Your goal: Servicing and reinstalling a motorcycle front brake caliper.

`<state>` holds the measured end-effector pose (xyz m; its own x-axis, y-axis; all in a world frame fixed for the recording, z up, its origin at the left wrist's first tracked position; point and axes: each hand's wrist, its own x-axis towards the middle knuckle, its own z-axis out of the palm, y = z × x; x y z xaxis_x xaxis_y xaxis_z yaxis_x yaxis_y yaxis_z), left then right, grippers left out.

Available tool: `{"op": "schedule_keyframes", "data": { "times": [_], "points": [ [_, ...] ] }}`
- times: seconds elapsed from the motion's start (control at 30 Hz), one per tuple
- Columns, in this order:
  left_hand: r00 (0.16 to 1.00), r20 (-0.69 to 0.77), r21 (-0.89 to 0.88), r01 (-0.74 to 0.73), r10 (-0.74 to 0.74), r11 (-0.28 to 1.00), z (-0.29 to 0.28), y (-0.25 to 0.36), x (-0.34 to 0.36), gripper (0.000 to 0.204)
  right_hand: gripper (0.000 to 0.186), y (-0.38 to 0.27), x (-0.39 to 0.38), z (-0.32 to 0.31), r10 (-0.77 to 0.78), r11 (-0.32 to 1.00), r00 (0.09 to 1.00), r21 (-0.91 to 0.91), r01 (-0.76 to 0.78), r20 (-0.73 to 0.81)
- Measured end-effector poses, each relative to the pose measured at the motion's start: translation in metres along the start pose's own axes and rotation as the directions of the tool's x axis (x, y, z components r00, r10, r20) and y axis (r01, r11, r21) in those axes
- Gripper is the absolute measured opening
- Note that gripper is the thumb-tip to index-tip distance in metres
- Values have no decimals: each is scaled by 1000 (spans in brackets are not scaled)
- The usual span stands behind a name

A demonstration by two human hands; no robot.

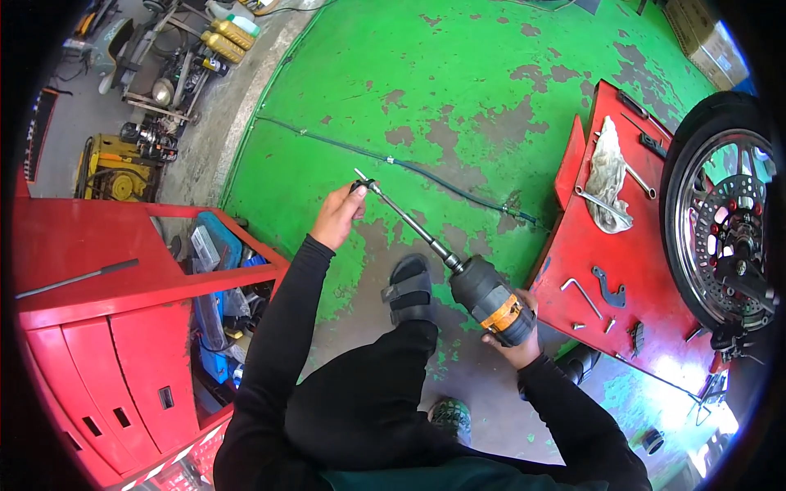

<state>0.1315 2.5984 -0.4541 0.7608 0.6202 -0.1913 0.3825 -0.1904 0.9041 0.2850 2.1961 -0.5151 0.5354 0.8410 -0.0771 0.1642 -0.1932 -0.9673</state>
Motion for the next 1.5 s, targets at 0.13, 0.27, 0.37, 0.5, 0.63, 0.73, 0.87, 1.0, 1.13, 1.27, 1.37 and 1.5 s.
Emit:
{"op": "schedule_keyframes", "data": {
  "times": [0.13,0.27,0.37,0.5,0.63,0.73,0.87,1.0,1.13,1.27,1.37,1.5],
  "points": [
    [1000,9,3,13,-13,1000,-6,-9,7,50,121,2,0,2,12,987,998,159,-23,65],
    [974,128,6,189,-188,982,-11,24,19,53,124,6,-2,-1,51,972,987,220,-84,152],
    [973,164,300,110,-165,948,-13,46,29,54,121,0,-4,1,5,994,984,104,-24,180],
    [961,186,363,127,-206,923,-12,50,35,56,108,-4,-1,13,-70,997,995,37,68,73],
    [980,158,243,79,-120,967,-11,33,29,55,96,-2,11,14,-235,965,956,-77,251,174],
    [989,122,238,57,-88,970,-3,34,28,52,74,47,20,40,-162,983,977,107,148,136],
    [988,141,241,20,-55,970,10,36,37,50,60,133,25,57,-200,931,950,349,108,240],
    [993,104,294,26,-59,955,-9,27,31,49,43,51,44,56,-224,974,970,-3,225,90],
    [994,101,248,7,-33,969,9,38,35,49,35,63,40,47,-359,925,928,-99,368,96],
    [997,76,252,-16,-4,968,7,28,37,50,28,48,48,42,-241,967,958,126,223,154],
    [997,69,264,-38,20,964,11,29,39,51,24,49,49,44,-124,955,978,287,72,168],
    [998,58,261,-52,38,964,17,30,41,53,24,63,48,50,28,877,975,464,-129,219]
  ]
}}
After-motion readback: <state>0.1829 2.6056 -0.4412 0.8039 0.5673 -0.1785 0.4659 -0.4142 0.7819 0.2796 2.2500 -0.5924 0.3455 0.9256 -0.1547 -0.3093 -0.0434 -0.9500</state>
